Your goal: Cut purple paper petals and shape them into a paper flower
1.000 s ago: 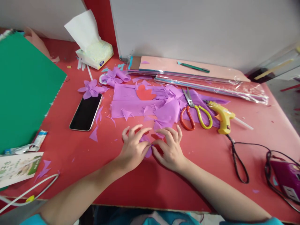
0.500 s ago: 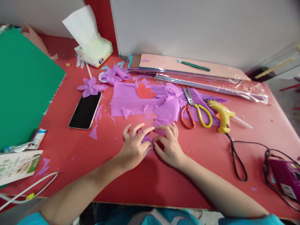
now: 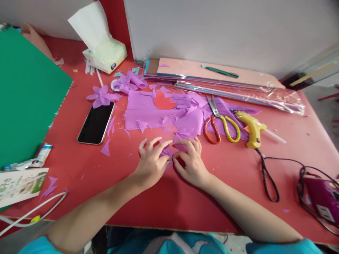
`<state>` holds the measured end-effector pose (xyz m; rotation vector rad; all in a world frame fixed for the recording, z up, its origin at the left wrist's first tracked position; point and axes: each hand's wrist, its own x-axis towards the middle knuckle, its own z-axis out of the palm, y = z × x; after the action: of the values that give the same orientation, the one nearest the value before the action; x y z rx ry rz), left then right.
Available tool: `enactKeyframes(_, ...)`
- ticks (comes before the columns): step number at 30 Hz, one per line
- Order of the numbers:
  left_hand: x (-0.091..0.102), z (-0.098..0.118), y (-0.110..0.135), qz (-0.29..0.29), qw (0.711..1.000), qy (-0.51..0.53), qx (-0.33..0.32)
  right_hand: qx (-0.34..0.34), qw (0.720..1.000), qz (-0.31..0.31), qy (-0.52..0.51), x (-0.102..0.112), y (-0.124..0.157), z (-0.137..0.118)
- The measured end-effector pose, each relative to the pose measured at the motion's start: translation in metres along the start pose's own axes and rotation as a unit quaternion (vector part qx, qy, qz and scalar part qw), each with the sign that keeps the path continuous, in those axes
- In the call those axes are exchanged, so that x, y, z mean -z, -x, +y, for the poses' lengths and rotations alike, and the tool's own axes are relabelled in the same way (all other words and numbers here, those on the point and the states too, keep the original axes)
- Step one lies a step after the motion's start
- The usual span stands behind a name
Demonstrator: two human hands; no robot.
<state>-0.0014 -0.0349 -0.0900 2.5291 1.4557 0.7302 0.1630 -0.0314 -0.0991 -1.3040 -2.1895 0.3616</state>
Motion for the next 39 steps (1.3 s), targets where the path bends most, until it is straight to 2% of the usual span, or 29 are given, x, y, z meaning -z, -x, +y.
enactKeyframes(9,-0.002,-0.002,0.0,0.028,0.999,-0.025,-0.025,0.001,1.0,-0.002,-0.003,0.0,0.0,0.0)
enactKeyframes(22,-0.002,-0.001,-0.002,-0.004,1.0,-0.008,-0.025,0.005,1.0,-0.003,0.004,0.0,0.0,0.0)
enactKeyframes(32,-0.002,-0.007,-0.002,0.01,1.0,0.012,-0.019,0.023,1.0,-0.014,0.006,0.003,-0.002,0.002)
enactKeyframes(39,-0.002,-0.01,-0.003,-0.005,0.999,0.016,-0.031,0.026,0.999,-0.023,-0.002,0.004,-0.001,0.004)
